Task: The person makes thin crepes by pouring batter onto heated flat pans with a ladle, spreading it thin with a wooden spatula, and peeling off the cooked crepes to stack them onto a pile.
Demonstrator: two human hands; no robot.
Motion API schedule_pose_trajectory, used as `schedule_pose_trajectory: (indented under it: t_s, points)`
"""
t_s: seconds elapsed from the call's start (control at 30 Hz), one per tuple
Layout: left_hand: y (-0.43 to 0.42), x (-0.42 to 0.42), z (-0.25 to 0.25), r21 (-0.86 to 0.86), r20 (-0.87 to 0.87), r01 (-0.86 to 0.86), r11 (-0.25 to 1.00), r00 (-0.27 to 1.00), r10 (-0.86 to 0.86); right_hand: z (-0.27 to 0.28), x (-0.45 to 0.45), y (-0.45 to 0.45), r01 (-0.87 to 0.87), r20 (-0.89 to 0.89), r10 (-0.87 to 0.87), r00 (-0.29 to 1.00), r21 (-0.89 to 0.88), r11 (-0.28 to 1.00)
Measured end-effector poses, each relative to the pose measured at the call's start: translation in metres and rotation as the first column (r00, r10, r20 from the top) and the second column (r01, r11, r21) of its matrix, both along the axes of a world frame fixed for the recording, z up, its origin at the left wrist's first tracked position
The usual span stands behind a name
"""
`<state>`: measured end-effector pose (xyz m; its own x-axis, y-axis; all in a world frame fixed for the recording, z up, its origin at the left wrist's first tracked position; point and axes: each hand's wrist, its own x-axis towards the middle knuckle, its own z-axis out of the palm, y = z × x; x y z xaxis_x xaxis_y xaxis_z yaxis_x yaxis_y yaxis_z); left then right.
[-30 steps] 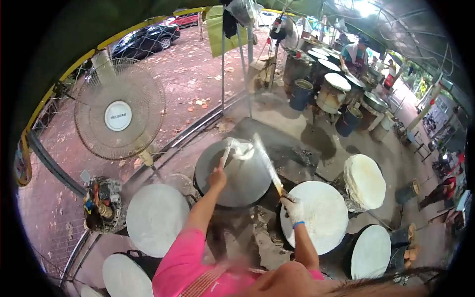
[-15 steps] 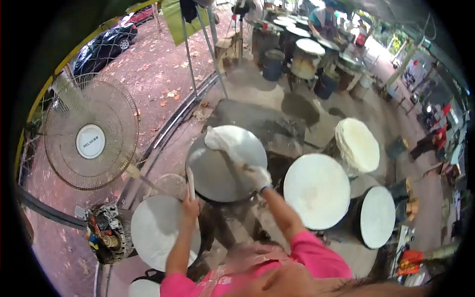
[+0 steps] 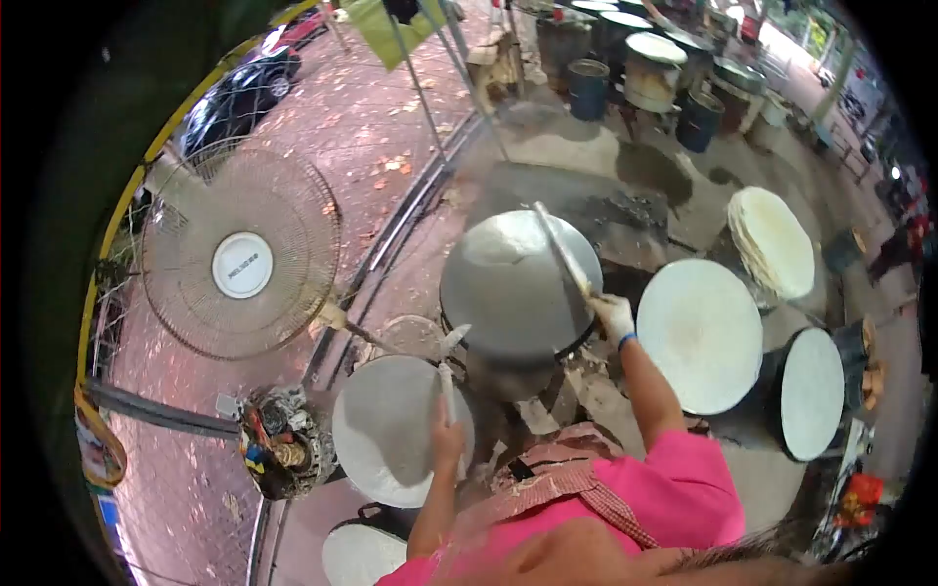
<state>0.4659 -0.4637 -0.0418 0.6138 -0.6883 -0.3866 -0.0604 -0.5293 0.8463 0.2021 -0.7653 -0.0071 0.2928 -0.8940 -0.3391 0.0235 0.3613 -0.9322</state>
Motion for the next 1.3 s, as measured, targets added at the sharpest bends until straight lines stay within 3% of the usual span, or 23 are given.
schedule_pose_trajectory:
  t_s: [0.03, 0.07, 0.17, 0.2, 0.3, 0.33, 0.37, 0.4, 0.43, 0.53, 0.6, 0.67, 0.7, 0.8, 0.87, 0.93, 0.97, 1.03, 1.1, 1.13, 1.23, 1.27, 1.3]
  points:
    - [0.001, 0.004, -0.021, -0.01, 0.103, 0.019, 1.0, 0.995, -0.018, 0.002, 0.007, 0.007, -0.003, -0.096, 0.012, 0.995, 0.091, 0.996]
    - [0.005, 0.008, -0.043, -0.018, 0.197, 0.041, 0.999, 0.98, -0.036, -0.052, 0.025, 0.001, -0.037, -0.022, 0.037, 0.999, 0.026, 0.999]
    - [0.002, -0.009, -0.045, -0.106, 0.203, -0.012, 0.994, 0.979, 0.033, -0.041, 0.017, -0.004, -0.312, -0.061, 0.307, 0.95, -0.222, 0.924]
    - [0.005, -0.015, -0.043, -0.144, 0.209, -0.055, 0.988, 0.974, 0.085, -0.015, 0.003, -0.011, -0.28, 0.0, 0.28, 0.96, -0.069, 0.958]
    - [0.01, -0.022, -0.039, -0.244, 0.228, -0.159, 0.957, 0.949, 0.216, -0.044, -0.031, -0.062, -0.173, 0.091, 0.175, 0.98, -0.037, 0.984]
    - [0.003, -0.045, 0.017, -0.111, 0.054, -0.259, 0.959, 0.962, 0.266, -0.05, -0.03, -0.076, -0.174, 0.115, 0.182, 0.977, -0.076, 0.982]
    - [0.001, -0.063, 0.046, 0.039, -0.121, -0.334, 0.942, 0.934, 0.337, -0.002, -0.017, -0.066, -0.133, 0.089, 0.124, 0.988, 0.108, 0.985]
    - [0.006, -0.064, 0.02, -0.079, -0.154, -0.382, 0.921, 0.917, 0.368, -0.008, -0.018, -0.065, -0.393, -0.096, 0.395, 0.914, 0.033, 0.919]
    - [0.006, -0.067, 0.019, -0.062, -0.157, -0.378, 0.924, 0.918, 0.365, -0.026, -0.009, -0.062, -0.412, -0.029, 0.418, 0.908, 0.122, 0.903]
    - [0.022, -0.078, 0.001, -0.033, -0.073, -0.363, 0.931, 0.93, 0.36, -0.039, -0.02, -0.059, -0.505, -0.019, 0.506, 0.862, 0.026, 0.862]
    - [0.041, -0.078, -0.03, -0.026, 0.061, -0.347, 0.937, 0.935, 0.348, -0.046, -0.035, -0.096, -0.45, 0.084, 0.461, 0.883, -0.123, 0.884]
    - [0.046, -0.086, -0.023, -0.004, 0.048, -0.369, 0.929, 0.928, 0.369, -0.009, -0.025, -0.107, -0.348, 0.106, 0.345, 0.933, 0.019, 0.937]
    - [0.046, -0.095, -0.018, 0.03, 0.016, -0.372, 0.928, 0.928, 0.371, 0.033, -0.017, -0.111, -0.261, 0.041, 0.258, 0.965, 0.219, 0.94]
    - [0.046, -0.105, -0.01, 0.116, -0.019, -0.358, 0.926, 0.932, 0.363, -0.063, 0.003, -0.137, -0.504, -0.065, 0.501, 0.863, -0.052, 0.862]
    - [0.061, -0.099, -0.036, 0.093, -0.011, -0.353, 0.931, 0.934, 0.356, -0.093, -0.008, -0.126, -0.656, -0.117, 0.663, 0.739, -0.347, 0.67]
    - [0.062, -0.109, -0.022, 0.059, -0.083, -0.388, 0.92, 0.916, 0.392, 0.013, -0.029, -0.1, -0.623, -0.07, 0.671, 0.738, 0.309, 0.719]
    - [0.062, -0.114, -0.015, 0.044, -0.118, -0.406, 0.913, 0.905, 0.408, 0.021, -0.038, -0.109, -0.675, -0.031, 0.7, 0.713, 0.238, 0.698]
    - [0.07, -0.116, -0.01, 0.085, -0.11, -0.439, 0.894, 0.888, 0.446, -0.034, -0.03, -0.147, -0.546, 0.141, 0.531, 0.836, 0.104, 0.831]
    - [0.079, -0.118, -0.02, 0.155, -0.002, -0.444, 0.883, 0.893, 0.45, 0.0, 0.003, -0.16, -0.437, -0.083, 0.456, 0.886, 0.175, 0.882]
    - [0.075, -0.119, -0.017, 0.186, 0.018, -0.444, 0.876, 0.893, 0.449, 0.02, 0.014, -0.157, -0.527, -0.18, 0.546, 0.818, 0.147, 0.837]
    - [0.056, -0.125, 0.013, 0.254, -0.046, -0.465, 0.848, 0.87, 0.491, -0.017, 0.012, -0.144, -0.743, -0.078, 0.739, 0.67, -0.067, 0.666]
    - [0.061, -0.126, 0.012, 0.226, -0.064, -0.476, 0.85, 0.864, 0.5, -0.006, 0.0, -0.134, -0.726, -0.078, 0.735, 0.673, 0.121, 0.677]
    - [0.065, -0.127, 0.011, 0.197, -0.083, -0.486, 0.851, 0.857, 0.508, -0.021, -0.011, -0.13, -0.753, -0.04, 0.762, 0.647, 0.129, 0.646]
